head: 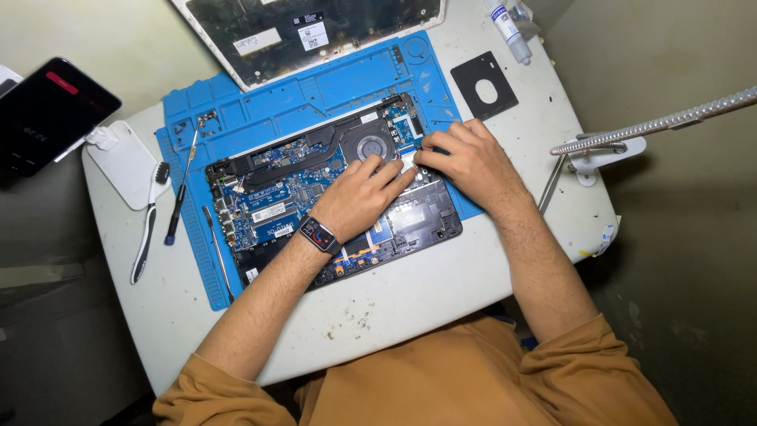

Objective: Reconnecting various internal ribbon cables and connectors to the motherboard of a laptop.

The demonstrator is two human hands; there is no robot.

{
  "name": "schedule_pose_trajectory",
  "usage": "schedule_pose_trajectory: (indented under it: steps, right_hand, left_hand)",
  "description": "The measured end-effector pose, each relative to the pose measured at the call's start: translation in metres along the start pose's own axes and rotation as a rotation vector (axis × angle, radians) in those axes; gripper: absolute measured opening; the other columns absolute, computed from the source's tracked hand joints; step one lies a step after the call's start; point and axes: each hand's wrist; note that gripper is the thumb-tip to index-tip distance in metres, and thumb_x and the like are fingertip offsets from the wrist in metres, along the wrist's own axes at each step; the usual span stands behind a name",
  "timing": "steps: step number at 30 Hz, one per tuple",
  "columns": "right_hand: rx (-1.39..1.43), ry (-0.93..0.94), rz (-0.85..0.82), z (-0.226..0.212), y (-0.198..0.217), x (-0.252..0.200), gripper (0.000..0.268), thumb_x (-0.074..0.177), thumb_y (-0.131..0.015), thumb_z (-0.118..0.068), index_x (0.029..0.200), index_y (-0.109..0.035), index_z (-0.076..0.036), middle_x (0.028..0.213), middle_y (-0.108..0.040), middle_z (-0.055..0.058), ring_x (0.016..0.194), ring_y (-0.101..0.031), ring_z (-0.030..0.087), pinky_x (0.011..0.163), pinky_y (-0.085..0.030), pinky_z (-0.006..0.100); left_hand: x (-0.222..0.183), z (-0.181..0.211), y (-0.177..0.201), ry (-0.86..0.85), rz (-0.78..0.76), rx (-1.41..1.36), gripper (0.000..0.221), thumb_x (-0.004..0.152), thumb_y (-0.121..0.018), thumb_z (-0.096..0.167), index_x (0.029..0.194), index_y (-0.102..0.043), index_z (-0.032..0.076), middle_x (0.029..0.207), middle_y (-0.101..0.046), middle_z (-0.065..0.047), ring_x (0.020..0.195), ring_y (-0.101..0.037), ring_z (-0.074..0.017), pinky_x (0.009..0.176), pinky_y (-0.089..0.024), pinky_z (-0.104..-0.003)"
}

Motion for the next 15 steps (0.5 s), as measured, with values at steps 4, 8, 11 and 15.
schedule_pose_trajectory:
  steps: [4, 8, 11, 15]
  right_hand:
    - [0.027, -0.012, -0.010, 0.001, -0.003, -0.001, 0.009, 0.104, -0.062, -0.025, 0.098, -0.069, -0.023, 0.105, -0.064, -0.005, 0.090, -0.060, 0.016, 0.087, -0.046, 0.033]
    - [0.169, -0.072, -0.044, -0.002, 0.001, 0.002, 0.009, 0.102, -0.066, -0.025, 0.095, -0.069, -0.020, 0.104, -0.065, -0.004, 0.091, -0.062, 0.018, 0.088, -0.046, 0.034]
    - [0.203, -0.094, -0.054, -0.001, -0.002, 0.002, 0.013, 0.103, -0.065, -0.029, 0.095, -0.068, -0.019, 0.101, -0.065, -0.004, 0.091, -0.062, 0.017, 0.089, -0.046, 0.034]
    - [0.154, -0.073, -0.041, 0.002, -0.007, 0.003, 0.015, 0.104, -0.064, -0.030, 0.096, -0.070, -0.019, 0.097, -0.065, -0.004, 0.092, -0.061, 0.017, 0.092, -0.045, 0.034]
  left_hand:
    - [0.001, 0.001, 0.004, 0.021, -0.012, -0.018, 0.030, 0.106, -0.050, 0.013, 0.134, -0.063, 0.012, 0.121, -0.061, -0.010, 0.105, -0.055, -0.0236, 0.078, -0.045, -0.033]
    - [0.004, -0.001, 0.011, 0.063, -0.058, -0.118, 0.031, 0.106, -0.049, 0.012, 0.133, -0.064, 0.011, 0.122, -0.061, -0.010, 0.107, -0.055, -0.0237, 0.080, -0.046, -0.033]
    - [0.003, -0.001, 0.012, 0.074, -0.074, -0.160, 0.031, 0.106, -0.049, 0.011, 0.132, -0.065, 0.011, 0.123, -0.062, -0.011, 0.109, -0.056, -0.0241, 0.083, -0.047, -0.033]
    - [0.001, -0.004, 0.016, 0.061, -0.074, -0.186, 0.029, 0.107, -0.048, 0.010, 0.129, -0.066, 0.009, 0.122, -0.064, -0.012, 0.112, -0.057, -0.0250, 0.089, -0.049, -0.034]
Point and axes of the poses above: each hand's wrist, its own x-axis towards the middle knuckle, its own y-axis out of the back of the hand, z = x × y
